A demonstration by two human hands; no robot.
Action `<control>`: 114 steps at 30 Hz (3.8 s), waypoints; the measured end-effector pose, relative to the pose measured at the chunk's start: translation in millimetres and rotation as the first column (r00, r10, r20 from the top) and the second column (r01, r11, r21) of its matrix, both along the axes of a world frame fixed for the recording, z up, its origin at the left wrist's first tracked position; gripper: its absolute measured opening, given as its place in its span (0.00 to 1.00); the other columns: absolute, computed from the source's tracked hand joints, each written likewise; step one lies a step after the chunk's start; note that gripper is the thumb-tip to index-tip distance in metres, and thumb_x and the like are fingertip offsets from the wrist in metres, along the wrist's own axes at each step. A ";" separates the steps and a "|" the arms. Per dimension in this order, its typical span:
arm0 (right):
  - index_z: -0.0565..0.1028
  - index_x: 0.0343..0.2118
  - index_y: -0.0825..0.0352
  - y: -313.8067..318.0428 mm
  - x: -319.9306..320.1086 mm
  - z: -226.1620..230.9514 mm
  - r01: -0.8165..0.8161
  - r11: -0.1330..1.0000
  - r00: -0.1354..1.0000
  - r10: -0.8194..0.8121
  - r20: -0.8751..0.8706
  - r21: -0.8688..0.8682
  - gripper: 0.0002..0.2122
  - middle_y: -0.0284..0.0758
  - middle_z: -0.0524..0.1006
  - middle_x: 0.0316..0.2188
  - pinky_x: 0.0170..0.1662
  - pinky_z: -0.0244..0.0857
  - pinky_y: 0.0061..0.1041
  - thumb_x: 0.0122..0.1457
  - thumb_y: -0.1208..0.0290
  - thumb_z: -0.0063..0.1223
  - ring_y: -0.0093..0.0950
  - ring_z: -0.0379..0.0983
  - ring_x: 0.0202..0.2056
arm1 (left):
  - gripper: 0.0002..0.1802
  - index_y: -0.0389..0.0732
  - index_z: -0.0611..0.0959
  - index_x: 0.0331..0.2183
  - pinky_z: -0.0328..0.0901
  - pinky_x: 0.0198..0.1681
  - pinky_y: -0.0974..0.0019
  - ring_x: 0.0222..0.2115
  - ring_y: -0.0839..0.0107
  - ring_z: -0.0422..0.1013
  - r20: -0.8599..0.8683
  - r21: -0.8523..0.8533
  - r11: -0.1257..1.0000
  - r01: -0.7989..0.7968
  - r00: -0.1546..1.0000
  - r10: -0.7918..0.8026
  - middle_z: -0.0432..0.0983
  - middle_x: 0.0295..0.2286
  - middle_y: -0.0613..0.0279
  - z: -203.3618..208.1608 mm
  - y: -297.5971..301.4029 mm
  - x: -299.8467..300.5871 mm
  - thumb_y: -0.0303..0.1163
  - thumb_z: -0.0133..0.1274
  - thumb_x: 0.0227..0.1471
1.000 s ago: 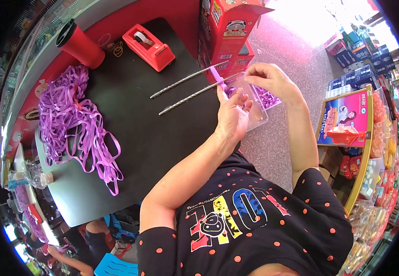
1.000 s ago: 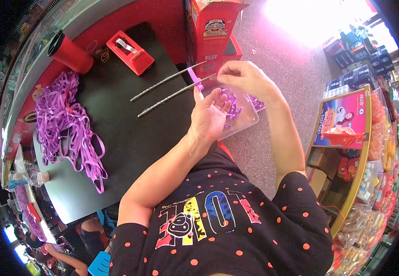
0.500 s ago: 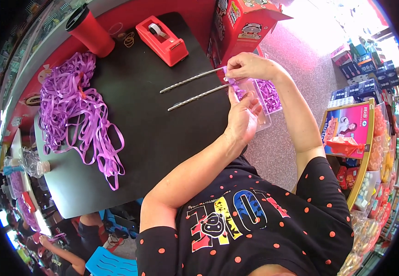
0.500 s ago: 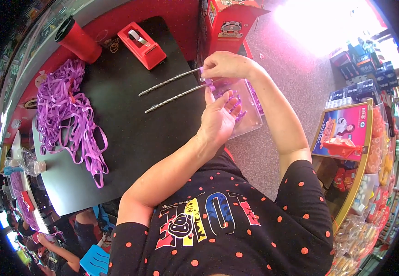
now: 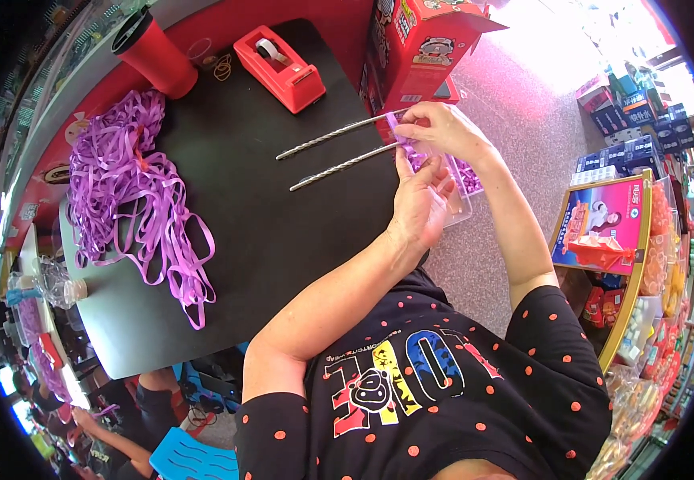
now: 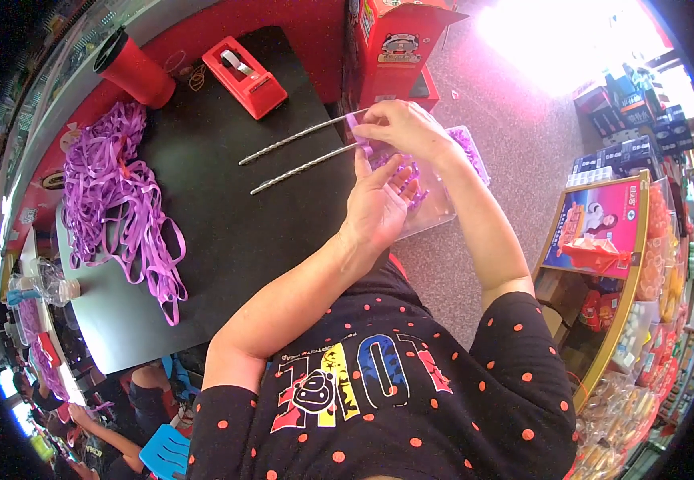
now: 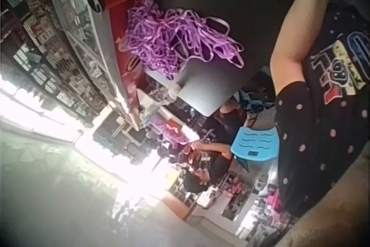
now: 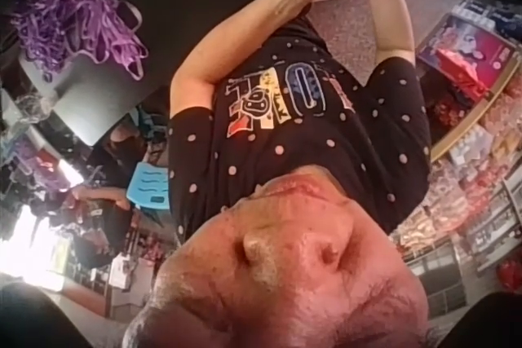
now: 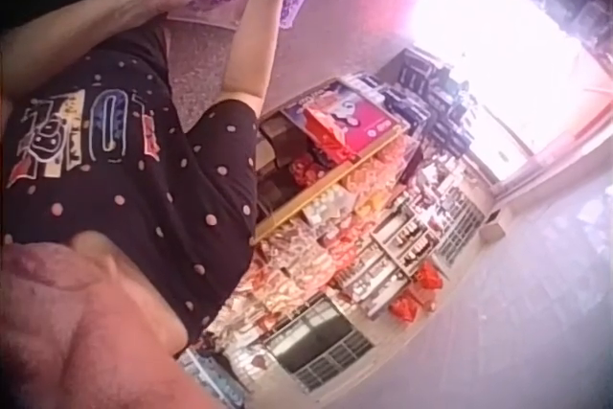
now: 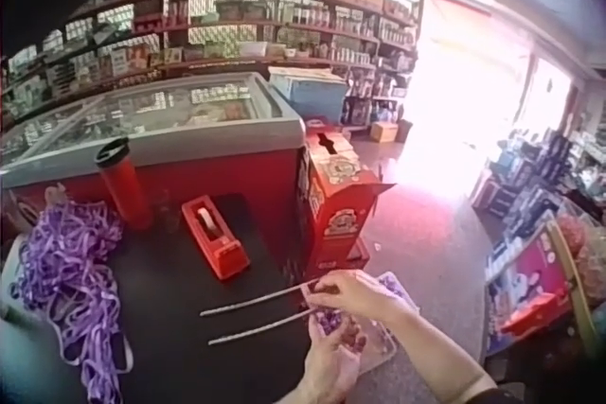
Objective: Wrapping purple ribbons around metal rods and securing them with tape.
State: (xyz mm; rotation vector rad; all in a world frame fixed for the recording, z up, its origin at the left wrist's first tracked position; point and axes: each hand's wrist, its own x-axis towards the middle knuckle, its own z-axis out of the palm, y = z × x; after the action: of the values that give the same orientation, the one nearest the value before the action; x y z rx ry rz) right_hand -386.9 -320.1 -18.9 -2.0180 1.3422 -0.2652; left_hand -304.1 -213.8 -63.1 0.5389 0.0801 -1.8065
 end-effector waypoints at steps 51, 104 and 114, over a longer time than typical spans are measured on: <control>0.78 0.33 0.70 -37.5 -39.7 -35.4 -0.276 0.606 0.700 -0.405 0.588 0.746 0.11 0.27 0.75 0.25 0.29 0.62 0.15 0.56 0.67 0.52 0.14 0.63 0.23 | 0.46 0.59 0.47 0.62 0.55 0.51 0.55 0.47 0.68 0.58 0.015 -0.037 0.999 -0.014 1.000 0.014 0.59 0.52 0.66 13.6 6.6 5.0 0.22 0.43 0.43; 0.77 0.28 0.65 -44.1 10.8 22.1 -0.697 0.672 0.713 0.687 -0.138 -0.251 0.04 0.32 0.68 0.32 0.41 0.65 0.26 0.51 0.73 0.53 0.29 0.69 0.38 | 0.37 0.59 0.59 0.55 0.54 0.53 0.56 0.47 0.66 0.57 -0.047 0.001 1.000 -0.002 0.999 0.002 0.60 0.47 0.64 13.1 6.2 8.9 0.32 0.53 0.42; 0.80 0.40 0.54 -30.3 -42.3 -10.7 -0.553 0.664 0.808 0.574 -0.131 -0.504 0.19 0.30 0.72 0.36 0.44 0.68 0.29 0.44 0.79 0.55 0.30 0.69 0.40 | 0.35 0.60 0.60 0.56 0.58 0.52 0.55 0.47 0.65 0.59 -0.104 -0.006 1.000 -0.001 0.995 0.000 0.61 0.47 0.64 9.9 5.2 7.1 0.31 0.48 0.45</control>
State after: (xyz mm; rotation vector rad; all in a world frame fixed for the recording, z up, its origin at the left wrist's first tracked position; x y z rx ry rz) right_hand -429.2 -350.4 -29.6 -2.7611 0.5667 -0.4074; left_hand -297.0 -208.6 -53.2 0.4402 0.1455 -1.8332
